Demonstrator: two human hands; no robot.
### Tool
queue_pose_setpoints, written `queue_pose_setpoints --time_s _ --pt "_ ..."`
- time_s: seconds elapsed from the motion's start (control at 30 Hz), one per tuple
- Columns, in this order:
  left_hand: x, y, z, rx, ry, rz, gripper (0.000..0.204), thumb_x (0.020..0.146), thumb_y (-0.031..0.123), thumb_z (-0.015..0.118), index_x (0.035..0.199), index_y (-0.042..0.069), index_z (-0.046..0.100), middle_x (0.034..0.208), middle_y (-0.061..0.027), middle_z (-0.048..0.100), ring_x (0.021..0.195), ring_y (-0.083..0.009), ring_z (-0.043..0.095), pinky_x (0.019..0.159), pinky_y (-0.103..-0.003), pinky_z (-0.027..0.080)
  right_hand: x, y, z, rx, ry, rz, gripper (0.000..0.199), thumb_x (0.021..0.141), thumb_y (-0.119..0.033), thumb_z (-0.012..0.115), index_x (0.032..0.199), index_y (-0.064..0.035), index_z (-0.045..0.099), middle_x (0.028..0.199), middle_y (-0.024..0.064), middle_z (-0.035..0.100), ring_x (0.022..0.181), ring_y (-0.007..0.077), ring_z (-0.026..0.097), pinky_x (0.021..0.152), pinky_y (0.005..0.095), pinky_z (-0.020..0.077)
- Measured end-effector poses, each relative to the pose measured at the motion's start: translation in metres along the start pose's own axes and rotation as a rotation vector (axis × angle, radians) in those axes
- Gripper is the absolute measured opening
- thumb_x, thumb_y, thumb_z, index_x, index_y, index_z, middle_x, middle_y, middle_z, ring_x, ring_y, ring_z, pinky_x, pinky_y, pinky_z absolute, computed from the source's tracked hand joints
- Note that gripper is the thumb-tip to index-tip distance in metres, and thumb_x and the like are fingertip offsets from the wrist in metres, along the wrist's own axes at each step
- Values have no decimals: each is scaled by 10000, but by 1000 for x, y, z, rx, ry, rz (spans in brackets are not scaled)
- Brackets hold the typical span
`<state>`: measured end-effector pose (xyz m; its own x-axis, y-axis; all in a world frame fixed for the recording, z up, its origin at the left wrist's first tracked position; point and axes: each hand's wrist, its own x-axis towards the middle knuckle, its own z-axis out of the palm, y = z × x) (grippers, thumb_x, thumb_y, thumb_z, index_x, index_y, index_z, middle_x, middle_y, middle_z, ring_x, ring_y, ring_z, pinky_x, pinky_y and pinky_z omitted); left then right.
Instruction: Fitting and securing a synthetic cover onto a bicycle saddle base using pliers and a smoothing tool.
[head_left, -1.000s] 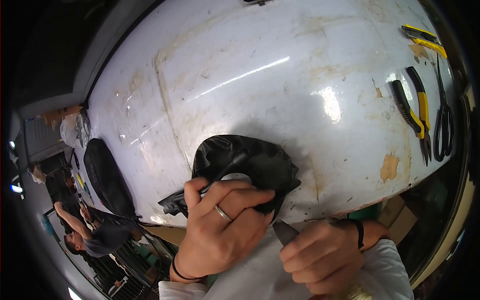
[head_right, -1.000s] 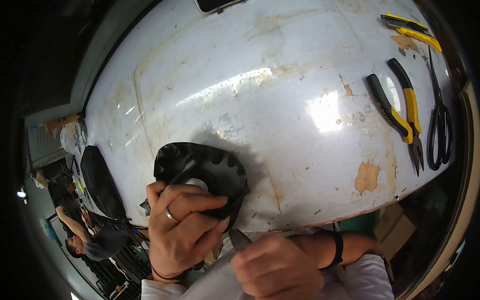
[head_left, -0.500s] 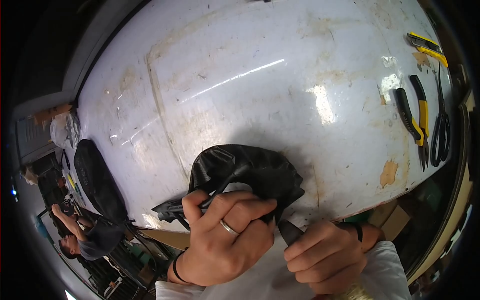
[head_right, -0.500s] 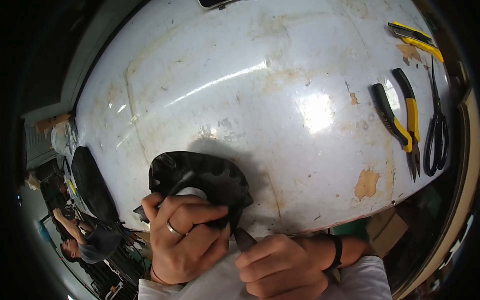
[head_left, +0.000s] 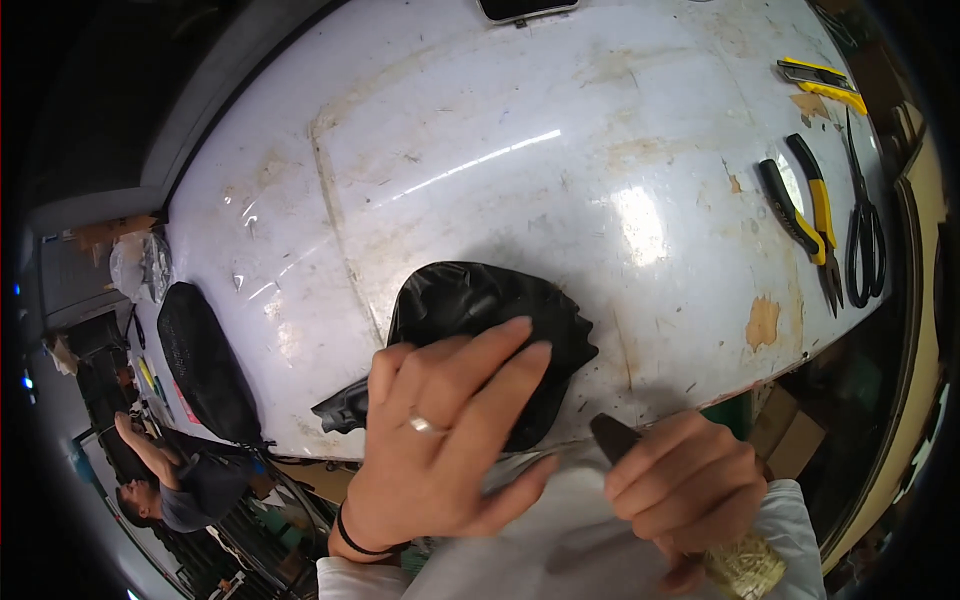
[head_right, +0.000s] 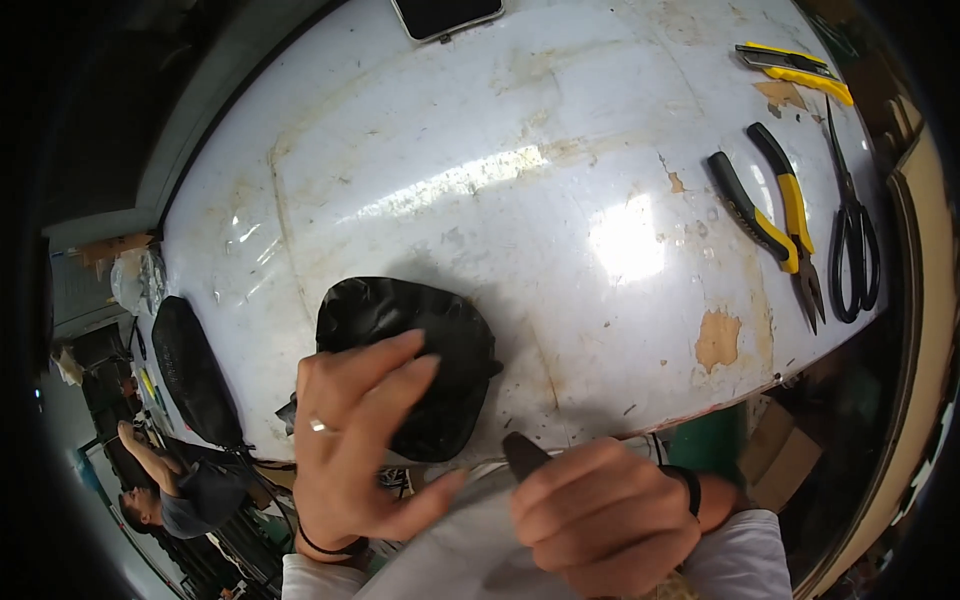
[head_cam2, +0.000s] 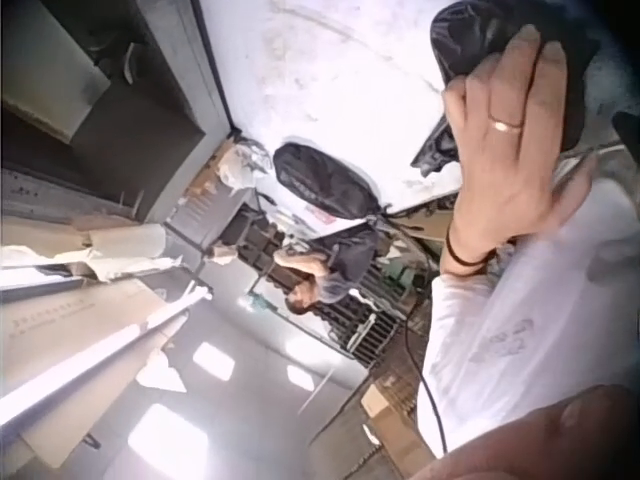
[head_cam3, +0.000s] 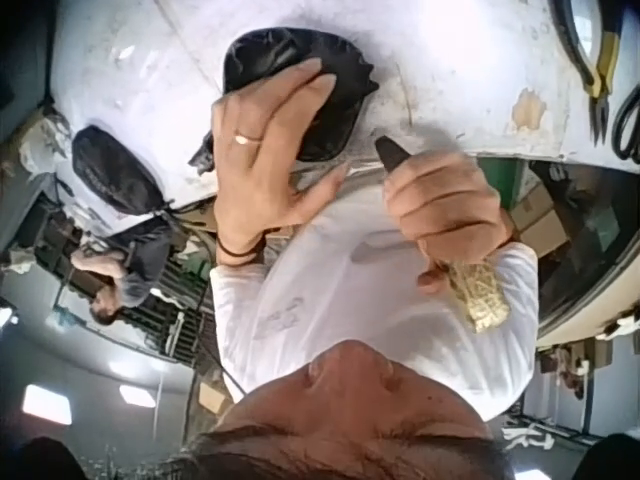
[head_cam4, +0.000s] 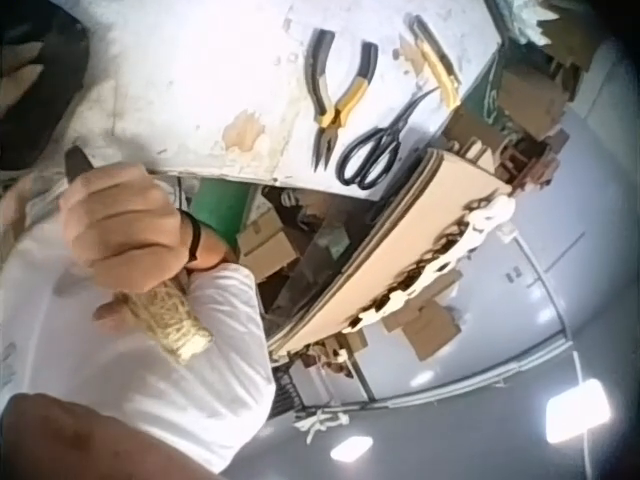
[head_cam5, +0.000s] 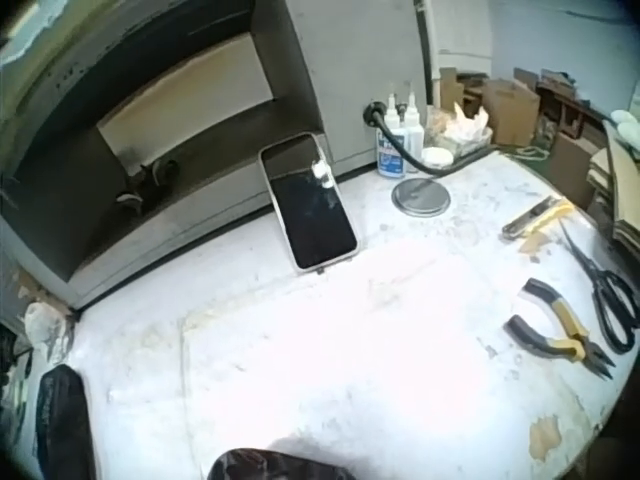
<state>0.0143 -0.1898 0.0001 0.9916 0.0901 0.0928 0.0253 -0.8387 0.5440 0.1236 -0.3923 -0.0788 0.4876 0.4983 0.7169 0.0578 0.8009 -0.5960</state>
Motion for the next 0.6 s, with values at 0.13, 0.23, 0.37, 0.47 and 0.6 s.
queue_pose_setpoints --time_s 0.13,0.23,0.37,0.47,0.6 --pt "-3 3 14 292 -47 108 539 732 382 908 1154 62 808 1331 -88 727 1080 -310 654 897 -464 463 -8 -20 -7 -120 -79 39 282 972 -129 774 783 6 613 770 149 693 666 311 702 685 472 651" --pt "-6 5 11 283 -32 177 452 713 326 912 1105 118 827 1315 -56 726 1093 -302 644 912 -465 459 -16 -30 -10 -158 -84 142 188 975 -41 708 818 21 623 857 171 708 752 349 723 751 502 645" --pt "2 21 -6 121 -192 44 421 695 259 928 1083 130 827 1312 -51 729 1124 -288 634 966 -472 437 -7 -41 -3 -454 -39 263 211 958 -124 792 841 -40 637 880 117 737 844 307 776 876 492 655" --pt "3 25 -1 90 -187 -31 327 727 225 917 1028 128 834 1282 -40 744 1130 -280 640 996 -470 419 -10 -40 9 -478 5 264 338 839 -129 956 828 -61 625 857 71 709 808 265 757 803 451 657" --pt "-6 17 15 115 -46 27 201 764 150 893 958 124 846 1148 -26 785 1142 -288 677 993 -444 408 -17 -25 15 -483 42 86 282 899 -90 883 824 -42 616 815 67 648 710 254 673 724 422 631"
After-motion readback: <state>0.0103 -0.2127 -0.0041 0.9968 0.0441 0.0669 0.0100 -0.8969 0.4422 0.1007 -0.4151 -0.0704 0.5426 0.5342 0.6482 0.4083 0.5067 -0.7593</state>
